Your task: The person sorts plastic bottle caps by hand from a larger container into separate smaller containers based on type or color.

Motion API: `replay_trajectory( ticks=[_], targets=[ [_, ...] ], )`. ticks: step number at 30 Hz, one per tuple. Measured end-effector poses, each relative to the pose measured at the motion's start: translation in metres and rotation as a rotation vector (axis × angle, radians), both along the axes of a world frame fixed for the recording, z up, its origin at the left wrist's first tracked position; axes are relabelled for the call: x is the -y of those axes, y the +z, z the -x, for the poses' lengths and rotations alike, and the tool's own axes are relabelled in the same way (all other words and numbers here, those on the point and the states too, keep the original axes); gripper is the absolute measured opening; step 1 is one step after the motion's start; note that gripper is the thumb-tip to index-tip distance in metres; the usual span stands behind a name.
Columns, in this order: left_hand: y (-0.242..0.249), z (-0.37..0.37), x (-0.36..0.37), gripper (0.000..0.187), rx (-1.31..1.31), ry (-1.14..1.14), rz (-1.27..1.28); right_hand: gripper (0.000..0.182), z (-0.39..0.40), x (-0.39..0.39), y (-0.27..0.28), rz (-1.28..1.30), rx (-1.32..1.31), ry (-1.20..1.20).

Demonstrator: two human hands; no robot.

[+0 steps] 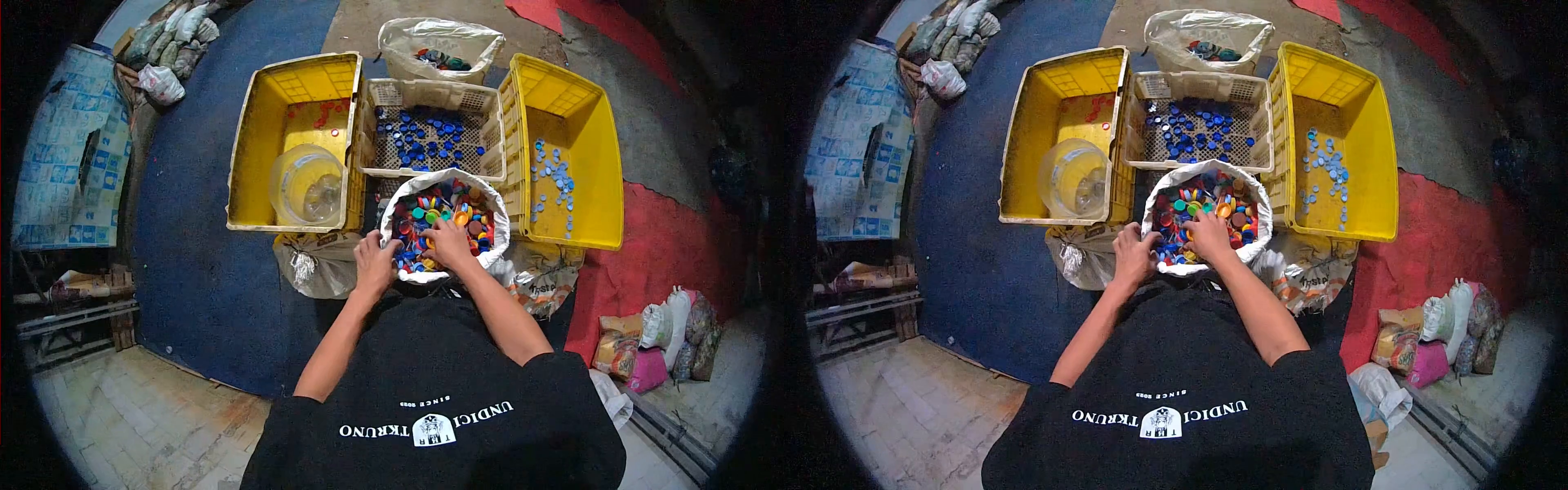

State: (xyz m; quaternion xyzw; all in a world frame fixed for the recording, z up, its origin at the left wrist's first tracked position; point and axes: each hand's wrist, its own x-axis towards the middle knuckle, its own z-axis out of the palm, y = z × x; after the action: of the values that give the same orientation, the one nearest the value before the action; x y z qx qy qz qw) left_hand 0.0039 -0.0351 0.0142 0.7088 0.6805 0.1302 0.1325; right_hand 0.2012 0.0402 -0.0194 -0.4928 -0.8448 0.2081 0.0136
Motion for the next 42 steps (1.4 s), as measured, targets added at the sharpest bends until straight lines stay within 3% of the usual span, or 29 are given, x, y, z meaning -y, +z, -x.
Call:
replay_trajectory(
  ticks=[4, 6, 7, 10, 13, 18, 22, 24, 26, 28, 29, 31, 33, 38, 40, 41, 42],
  targets=[
    [-0.002, -0.01, -0.003, 0.038, -0.14, -0.096, 0.013, 0.044, -0.013, -0.002, 0.008, -0.018, -0.107, -0.016],
    [-0.004, -0.018, -0.012, 0.031, -0.116, -0.074, 0.057, 0.046, -0.019, -0.001, 0.011, -0.03, -0.217, -0.135],
    [-0.006, -0.02, -0.017, 0.029, -0.135, -0.134, 0.088, 0.05, -0.022, 0.002, 0.014, -0.172, -0.258, -0.143],
    [-0.015, -0.031, -0.035, 0.025, -0.227, -0.205, 0.165, 0.051, -0.027, 0.008, 0.023, -0.208, -0.276, -0.234],
    [-0.028, -0.039, -0.049, 0.026, -0.425, -0.287, 0.467, 0.051, -0.032, 0.011, 0.031, -0.193, -0.257, -0.277],
    [-0.057, -0.038, -0.049, 0.028, -0.429, -0.257, 0.313, 0.049, -0.038, 0.018, 0.041, -0.151, -0.369, -0.419],
    [-0.021, -0.03, -0.047, 0.026, -0.259, -0.253, 0.345, 0.047, -0.049, 0.019, 0.041, -0.06, -0.512, -0.557],
    [-0.017, -0.021, -0.041, 0.029, 0.019, -0.229, 0.311, 0.042, -0.053, 0.021, 0.037, -0.068, -0.479, -0.571],
    [0.018, -0.021, -0.036, 0.034, 0.044, -0.141, 0.348, 0.045, -0.057, 0.019, 0.023, 0.112, -0.758, -0.667],
    [0.023, -0.017, -0.035, 0.038, 0.347, 0.037, 0.491, 0.043, -0.058, 0.017, 0.018, 0.145, -0.729, -0.633],
    [-0.002, -0.012, -0.032, 0.042, 0.438, 0.043, 0.345, 0.04, -0.057, 0.017, 0.015, 0.246, -0.84, -0.671],
    [0.002, -0.012, -0.034, 0.042, 0.495, 0.085, 0.349, 0.036, -0.051, 0.017, 0.017, 0.345, -0.946, -0.704],
    [0.015, -0.014, -0.033, 0.041, 0.592, 0.148, 0.352, 0.031, -0.042, 0.02, 0.018, 0.887, -1.406, -0.853],
    [0.012, -0.017, -0.03, 0.038, 0.77, 0.226, 0.334, 0.025, -0.035, 0.002, 0.006, 1.13, -1.327, -0.825],
    [0.002, -0.014, -0.029, 0.037, 0.853, 0.238, 0.317, 0.021, -0.022, -0.006, 0.006, 0.439, -0.538, -0.402],
    [-0.003, -0.012, -0.027, 0.037, 0.861, 0.245, 0.308, 0.021, -0.016, -0.005, 0.006, 0.439, -0.538, -0.4],
    [-0.004, -0.011, -0.025, 0.038, 0.868, 0.249, 0.3, 0.025, -0.009, -0.004, 0.005, 0.363, -0.337, -0.338]
  ],
)
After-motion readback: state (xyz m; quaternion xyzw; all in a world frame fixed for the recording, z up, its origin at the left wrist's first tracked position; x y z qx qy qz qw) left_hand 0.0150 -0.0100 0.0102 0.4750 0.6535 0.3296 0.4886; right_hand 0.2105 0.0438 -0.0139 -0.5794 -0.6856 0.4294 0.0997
